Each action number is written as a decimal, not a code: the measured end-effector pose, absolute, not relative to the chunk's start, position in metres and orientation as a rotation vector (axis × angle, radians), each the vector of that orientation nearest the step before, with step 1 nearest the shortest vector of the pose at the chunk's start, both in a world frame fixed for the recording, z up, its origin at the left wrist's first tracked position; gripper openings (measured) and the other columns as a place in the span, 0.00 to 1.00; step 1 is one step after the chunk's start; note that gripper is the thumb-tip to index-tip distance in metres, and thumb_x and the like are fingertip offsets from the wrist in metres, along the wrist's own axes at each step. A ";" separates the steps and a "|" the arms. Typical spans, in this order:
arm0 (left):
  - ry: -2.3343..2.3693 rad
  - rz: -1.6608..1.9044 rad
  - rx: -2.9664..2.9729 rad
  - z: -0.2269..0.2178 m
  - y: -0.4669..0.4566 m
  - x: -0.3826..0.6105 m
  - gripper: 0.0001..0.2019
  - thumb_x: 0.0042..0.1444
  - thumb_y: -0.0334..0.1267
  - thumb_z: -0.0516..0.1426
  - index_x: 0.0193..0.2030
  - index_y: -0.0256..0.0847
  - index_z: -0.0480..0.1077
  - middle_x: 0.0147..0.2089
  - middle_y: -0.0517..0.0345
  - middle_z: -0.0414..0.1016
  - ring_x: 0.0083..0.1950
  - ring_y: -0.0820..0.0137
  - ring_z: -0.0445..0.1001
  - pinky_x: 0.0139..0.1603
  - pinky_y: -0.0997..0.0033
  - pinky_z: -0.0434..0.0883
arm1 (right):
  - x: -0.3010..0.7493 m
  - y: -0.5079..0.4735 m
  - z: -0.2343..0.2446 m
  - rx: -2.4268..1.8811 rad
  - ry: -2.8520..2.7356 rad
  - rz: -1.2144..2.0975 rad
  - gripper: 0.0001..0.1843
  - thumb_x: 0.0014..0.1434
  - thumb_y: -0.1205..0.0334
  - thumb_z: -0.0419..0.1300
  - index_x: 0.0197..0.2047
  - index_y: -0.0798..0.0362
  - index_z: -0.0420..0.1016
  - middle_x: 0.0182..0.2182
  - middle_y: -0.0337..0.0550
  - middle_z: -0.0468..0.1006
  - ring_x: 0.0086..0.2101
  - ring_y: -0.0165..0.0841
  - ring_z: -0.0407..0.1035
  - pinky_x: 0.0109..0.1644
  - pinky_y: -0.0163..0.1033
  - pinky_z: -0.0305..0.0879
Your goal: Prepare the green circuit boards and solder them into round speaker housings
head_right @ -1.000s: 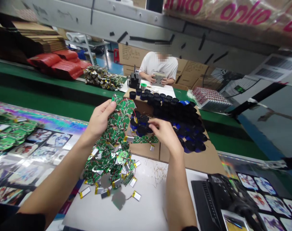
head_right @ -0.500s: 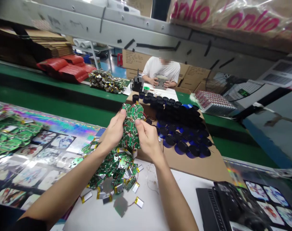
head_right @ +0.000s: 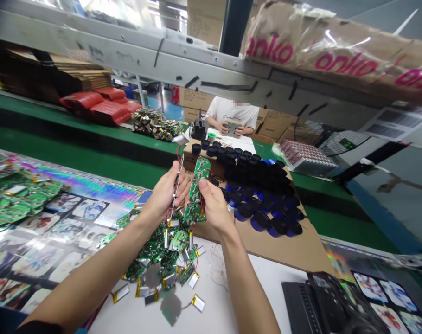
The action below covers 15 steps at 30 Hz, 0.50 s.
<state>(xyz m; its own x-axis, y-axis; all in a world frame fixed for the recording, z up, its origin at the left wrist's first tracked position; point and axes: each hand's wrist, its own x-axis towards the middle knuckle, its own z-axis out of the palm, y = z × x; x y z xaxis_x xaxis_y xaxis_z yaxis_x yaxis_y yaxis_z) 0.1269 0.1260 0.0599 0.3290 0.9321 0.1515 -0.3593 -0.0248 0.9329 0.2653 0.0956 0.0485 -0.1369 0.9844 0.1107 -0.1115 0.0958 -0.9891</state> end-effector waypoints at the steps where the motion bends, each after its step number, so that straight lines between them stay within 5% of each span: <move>1: 0.654 1.177 1.194 0.060 0.127 0.124 0.33 0.67 0.72 0.44 0.25 0.46 0.57 0.15 0.67 0.53 0.16 0.73 0.58 0.20 0.70 0.64 | 0.268 0.096 0.049 -0.992 -1.287 1.271 0.33 0.61 0.23 0.58 0.31 0.47 0.72 0.27 0.43 0.77 0.31 0.40 0.74 0.30 0.41 0.71; 7: 0.851 1.330 1.666 0.066 0.142 0.095 0.24 0.68 0.61 0.56 0.32 0.42 0.63 0.29 0.63 0.63 0.31 0.71 0.61 0.33 0.70 0.63 | 0.287 0.097 0.061 -0.996 -1.346 1.154 0.24 0.61 0.33 0.66 0.37 0.47 0.74 0.33 0.41 0.80 0.33 0.37 0.75 0.36 0.40 0.73; 15: 0.918 1.229 1.751 0.058 0.153 0.090 0.22 0.67 0.60 0.55 0.34 0.43 0.66 0.31 0.61 0.67 0.33 0.68 0.64 0.36 0.70 0.65 | 0.279 0.101 0.063 -0.805 -1.073 1.223 0.11 0.56 0.52 0.64 0.39 0.48 0.73 0.31 0.37 0.75 0.31 0.33 0.71 0.38 0.40 0.71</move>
<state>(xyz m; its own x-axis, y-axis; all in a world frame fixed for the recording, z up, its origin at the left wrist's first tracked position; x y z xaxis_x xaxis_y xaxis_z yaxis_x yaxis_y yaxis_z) 0.0896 0.1535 0.0585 0.2675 0.8840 0.3833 0.1165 -0.4246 0.8979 0.2793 0.1012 0.0631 0.0023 0.9793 0.2025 -0.3280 0.1920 -0.9250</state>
